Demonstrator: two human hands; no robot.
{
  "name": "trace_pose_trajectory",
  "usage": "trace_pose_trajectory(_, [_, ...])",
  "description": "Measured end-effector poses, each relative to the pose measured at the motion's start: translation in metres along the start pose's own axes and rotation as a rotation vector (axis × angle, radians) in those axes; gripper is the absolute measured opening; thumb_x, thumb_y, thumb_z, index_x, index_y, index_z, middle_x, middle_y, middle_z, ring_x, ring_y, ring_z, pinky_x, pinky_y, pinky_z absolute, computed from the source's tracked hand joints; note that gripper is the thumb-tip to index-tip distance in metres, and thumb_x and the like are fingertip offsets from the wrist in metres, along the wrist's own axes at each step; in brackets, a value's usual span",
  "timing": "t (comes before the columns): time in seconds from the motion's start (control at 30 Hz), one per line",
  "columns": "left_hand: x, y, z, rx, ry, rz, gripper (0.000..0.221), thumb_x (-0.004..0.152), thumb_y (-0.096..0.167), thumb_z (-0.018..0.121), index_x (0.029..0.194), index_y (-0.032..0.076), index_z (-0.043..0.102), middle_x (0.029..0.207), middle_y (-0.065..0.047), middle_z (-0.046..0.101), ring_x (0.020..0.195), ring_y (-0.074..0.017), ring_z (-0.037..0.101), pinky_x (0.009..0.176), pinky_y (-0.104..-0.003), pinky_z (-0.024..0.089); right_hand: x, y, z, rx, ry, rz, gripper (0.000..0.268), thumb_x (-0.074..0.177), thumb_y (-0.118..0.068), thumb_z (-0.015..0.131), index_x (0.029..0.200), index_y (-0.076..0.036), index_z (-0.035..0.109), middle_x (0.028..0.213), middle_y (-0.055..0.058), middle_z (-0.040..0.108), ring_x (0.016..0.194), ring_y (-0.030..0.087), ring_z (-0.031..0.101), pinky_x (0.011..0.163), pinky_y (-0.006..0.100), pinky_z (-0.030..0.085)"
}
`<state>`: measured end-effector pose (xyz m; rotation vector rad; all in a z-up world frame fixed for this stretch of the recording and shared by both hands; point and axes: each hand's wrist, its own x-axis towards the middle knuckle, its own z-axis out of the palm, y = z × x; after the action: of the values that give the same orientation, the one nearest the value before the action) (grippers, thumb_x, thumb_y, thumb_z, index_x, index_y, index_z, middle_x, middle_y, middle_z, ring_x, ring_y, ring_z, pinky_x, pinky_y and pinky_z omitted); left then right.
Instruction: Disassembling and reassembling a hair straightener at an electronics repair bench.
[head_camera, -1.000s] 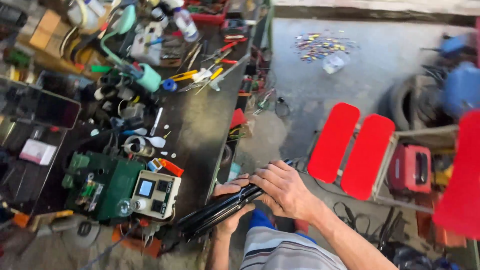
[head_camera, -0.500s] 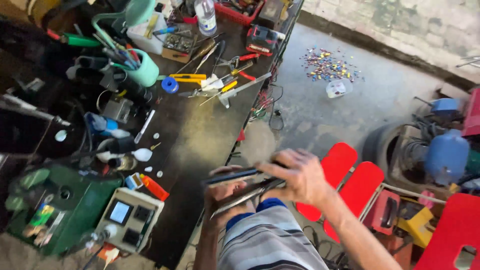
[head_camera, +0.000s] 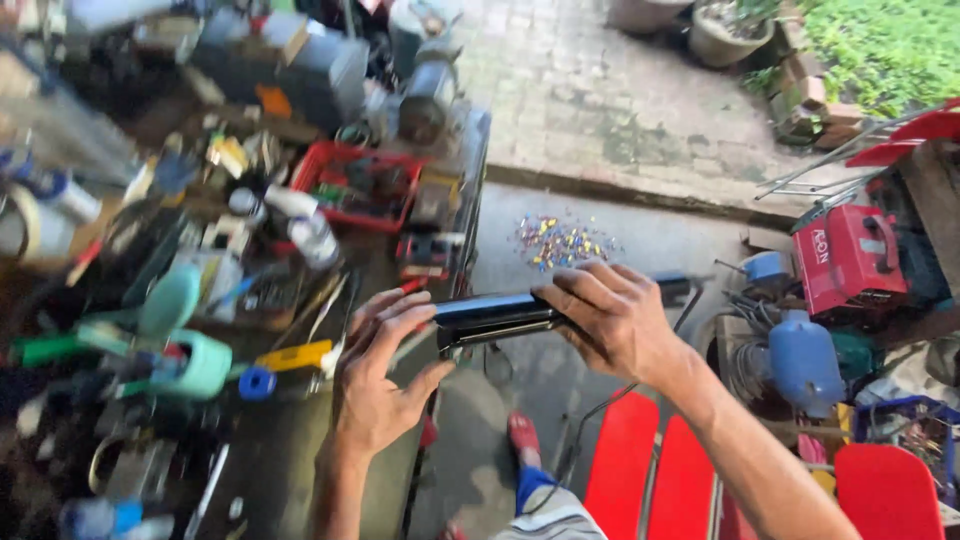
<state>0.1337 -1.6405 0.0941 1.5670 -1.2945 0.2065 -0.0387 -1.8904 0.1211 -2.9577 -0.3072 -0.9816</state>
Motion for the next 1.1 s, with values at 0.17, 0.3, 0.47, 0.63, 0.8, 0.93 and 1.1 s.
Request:
trace_pose_trajectory(0.17, [0.103, -0.019, 0.063, 0.217, -0.021, 0.132, 0.049, 0.084, 0.024, 0.086, 0.127, 0.009, 0.065, 0.125, -0.004, 0.071, 0.127, -0.028, 0.06, 0.107, -0.041, 0.046, 0.034, 0.096, -0.054, -0.256, 0.011, -0.06, 0.033, 0.102, -0.018, 0.05, 0.128, -0.008, 0.067, 0.118, 0.007, 0.07, 0.09, 0.027, 0.066, 0.075, 0.042, 0.049])
trace_pose_trajectory(0.3, [0.181, -0.02, 0.107, 0.215, 0.093, 0.283, 0.037, 0.091, 0.021, 0.081, 0.122, 0.003, 0.069, 0.12, -0.009, 0.072, 0.119, -0.0296, 0.065, 0.108, -0.042, 0.048, 0.048, 0.158, -0.084, -0.327, 0.074, -0.056, 0.03, 0.097, -0.017, 0.057, 0.122, -0.007, 0.068, 0.112, 0.007, 0.071, 0.089, 0.026, 0.068, 0.073, 0.04, 0.051])
trace_pose_trajectory(0.47, [0.239, -0.019, 0.143, 0.205, 0.113, 0.393, 0.036, 0.091, 0.021, 0.082, 0.115, 0.0, 0.067, 0.122, -0.014, 0.072, 0.122, -0.0323, 0.066, 0.109, -0.044, 0.052, 0.046, 0.212, -0.094, -0.444, 0.085, -0.067, 0.04, 0.107, -0.036, 0.041, 0.12, -0.009, 0.068, 0.11, 0.006, 0.07, 0.082, 0.024, 0.065, 0.074, 0.04, 0.046])
trace_pose_trajectory(0.63, [0.271, -0.025, 0.174, 0.185, 0.132, 0.433, 0.032, 0.092, 0.022, 0.079, 0.112, 0.001, 0.068, 0.115, -0.012, 0.073, 0.118, -0.0314, 0.067, 0.104, -0.043, 0.051, 0.038, 0.248, -0.098, -0.443, 0.193, -0.032, 0.03, 0.103, -0.027, 0.049, 0.117, -0.01, 0.069, 0.105, 0.002, 0.071, 0.082, 0.022, 0.067, 0.091, 0.051, 0.044])
trace_pose_trajectory(0.8, [0.282, -0.038, 0.186, 0.118, 0.09, 0.387, 0.042, 0.091, 0.02, 0.081, 0.123, 0.0, 0.064, 0.125, -0.015, 0.068, 0.122, -0.0345, 0.064, 0.111, -0.046, 0.051, 0.033, 0.282, -0.109, -0.469, 0.228, -0.012, 0.032, 0.097, -0.021, 0.05, 0.117, -0.007, 0.07, 0.106, 0.007, 0.073, 0.084, 0.026, 0.068, 0.086, 0.048, 0.046])
trace_pose_trajectory(0.93, [0.279, -0.056, 0.189, 0.146, 0.091, 0.316, 0.045, 0.087, 0.019, 0.084, 0.123, -0.001, 0.065, 0.125, -0.015, 0.068, 0.123, -0.0342, 0.064, 0.111, -0.046, 0.051, 0.036, 0.296, -0.121, -0.533, 0.229, 0.003, 0.028, 0.094, -0.018, 0.055, 0.115, -0.008, 0.071, 0.104, 0.006, 0.073, 0.084, 0.026, 0.068, 0.083, 0.048, 0.045])
trace_pose_trajectory(1.1, [0.266, -0.078, 0.193, 0.163, 0.097, 0.259, 0.048, 0.086, 0.025, 0.083, 0.124, 0.001, 0.064, 0.126, -0.014, 0.068, 0.125, -0.0344, 0.062, 0.112, -0.047, 0.051, 0.043, 0.305, -0.127, -0.587, 0.211, -0.02, 0.029, 0.094, -0.017, 0.054, 0.116, -0.008, 0.071, 0.106, 0.004, 0.073, 0.084, 0.024, 0.067, 0.086, 0.049, 0.044])
